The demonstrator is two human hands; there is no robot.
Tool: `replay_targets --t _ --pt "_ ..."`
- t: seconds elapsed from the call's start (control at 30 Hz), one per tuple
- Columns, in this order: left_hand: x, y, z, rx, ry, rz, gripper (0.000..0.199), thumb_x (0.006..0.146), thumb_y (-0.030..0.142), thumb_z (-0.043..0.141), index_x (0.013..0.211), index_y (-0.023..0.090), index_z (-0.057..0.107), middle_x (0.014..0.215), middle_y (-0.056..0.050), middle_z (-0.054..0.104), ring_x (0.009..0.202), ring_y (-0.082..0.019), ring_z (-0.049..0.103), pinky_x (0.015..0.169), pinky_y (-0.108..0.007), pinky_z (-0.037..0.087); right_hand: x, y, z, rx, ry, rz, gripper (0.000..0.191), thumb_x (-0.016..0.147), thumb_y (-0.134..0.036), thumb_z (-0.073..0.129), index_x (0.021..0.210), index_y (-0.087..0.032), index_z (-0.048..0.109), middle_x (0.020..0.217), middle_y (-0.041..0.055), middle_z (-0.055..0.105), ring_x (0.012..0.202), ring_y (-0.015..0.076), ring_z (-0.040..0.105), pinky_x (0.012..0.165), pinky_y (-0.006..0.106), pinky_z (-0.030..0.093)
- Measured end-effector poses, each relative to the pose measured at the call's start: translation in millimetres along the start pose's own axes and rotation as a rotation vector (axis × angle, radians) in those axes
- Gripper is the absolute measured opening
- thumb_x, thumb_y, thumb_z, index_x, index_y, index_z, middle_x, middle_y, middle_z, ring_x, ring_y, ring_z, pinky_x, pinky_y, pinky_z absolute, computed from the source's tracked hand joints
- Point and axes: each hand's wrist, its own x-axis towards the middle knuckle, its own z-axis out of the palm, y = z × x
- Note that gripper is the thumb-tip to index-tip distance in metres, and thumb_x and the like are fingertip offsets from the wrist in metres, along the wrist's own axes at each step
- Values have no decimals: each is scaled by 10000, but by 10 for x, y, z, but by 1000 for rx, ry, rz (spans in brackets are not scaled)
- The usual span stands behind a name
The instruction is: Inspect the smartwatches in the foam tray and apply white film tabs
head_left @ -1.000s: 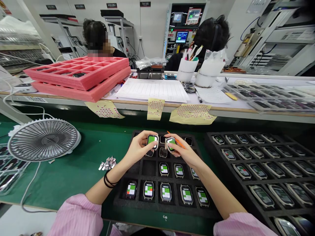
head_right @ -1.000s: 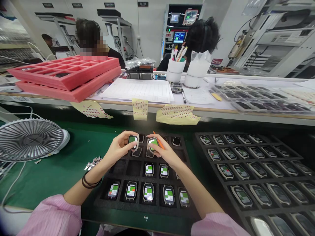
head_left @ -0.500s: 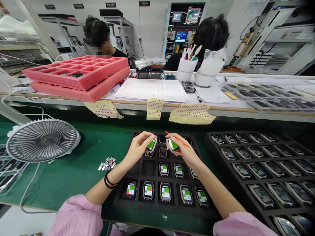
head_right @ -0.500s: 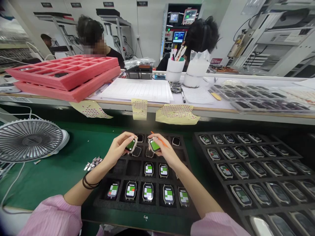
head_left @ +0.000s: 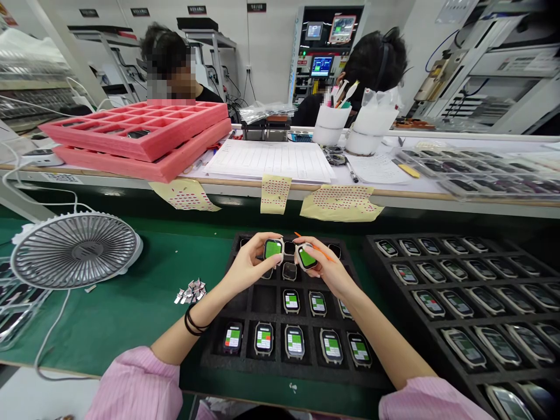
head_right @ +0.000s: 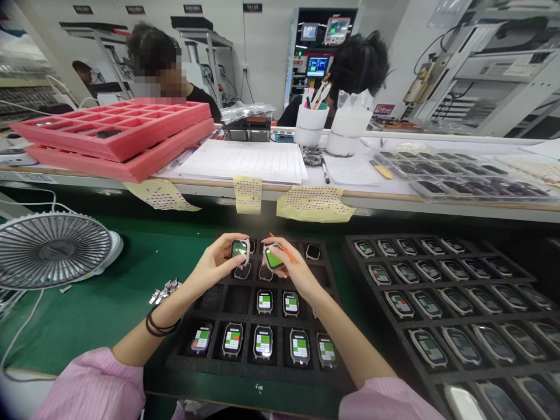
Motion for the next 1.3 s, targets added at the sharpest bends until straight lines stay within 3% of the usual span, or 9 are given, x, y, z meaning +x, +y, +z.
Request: replay_targets --t 0.3,0.43,0.67,0.8,0.9,1.03,1.13,1.3 --pt "-7 52 17 21 111 -52 354 803 504 651 907 166 648 900 -61 651 718 -145 587 501 -192 473 -8 -5 12 2 -6 -5 311 852 -460 587 1037 -211 611 712 12 619 494 96 357 443 240 213" --pt "-13 55 25 1 112 -94 380 795 527 647 908 165 636 890 -49 645 704 -138 581 487 -185 483 -2 3 7 7 -6 -4 315 853 -459 587 1042 -208 609 718 14 629 484 92 348 444 241 217" --pt "-8 74 26 -26 89 -94 346 822 502 618 932 176 659 793 -18 622 567 -87 495 417 -161 371 -14 -32 33 -38 9 -7 301 836 -450 621 1032 -221 621 704 -1 598 520 91 377 441 226 219" --pt "-3 57 13 -30 71 -81 328 846 477 599 963 175 651 839 -34 629 614 -101 526 454 -171 407 -13 -33 30 -43 22 1 291 827 -441 640 1014 -220 625 686 -11 587 522 86 400 435 212 205" --pt "-13 34 -7 4 -15 -25 357 826 403 654 1095 174 601 1005 -78 634 788 -146 598 525 -173 465 -1 -17 16 2 27 2 327 843 -464 597 1046 -209 620 705 3 627 459 73 385 414 218 208" --pt "-53 5 -5 161 -184 32 661 787 268 710 1376 248 409 1272 -115 552 945 -187 622 549 -179 509 11 18 7 41 9 11 388 853 -479 575 1122 -201 604 689 -2 630 409 82 463 377 214 276" --pt "-79 -8 27 317 -139 145 555 813 228 675 1329 239 471 1255 -110 576 990 -206 628 671 -248 569 1 41 23 26 -45 28 432 865 -493 568 1181 -201 592 642 -11 605 484 137 589 413 233 426" --pt "-62 -67 37 735 -16 491 462 756 296 764 1175 209 588 1162 -104 613 1103 -264 572 924 -419 521 -74 29 98 -22 -103 64 440 876 -501 567 1252 -274 587 983 41 651 609 129 645 604 325 606"
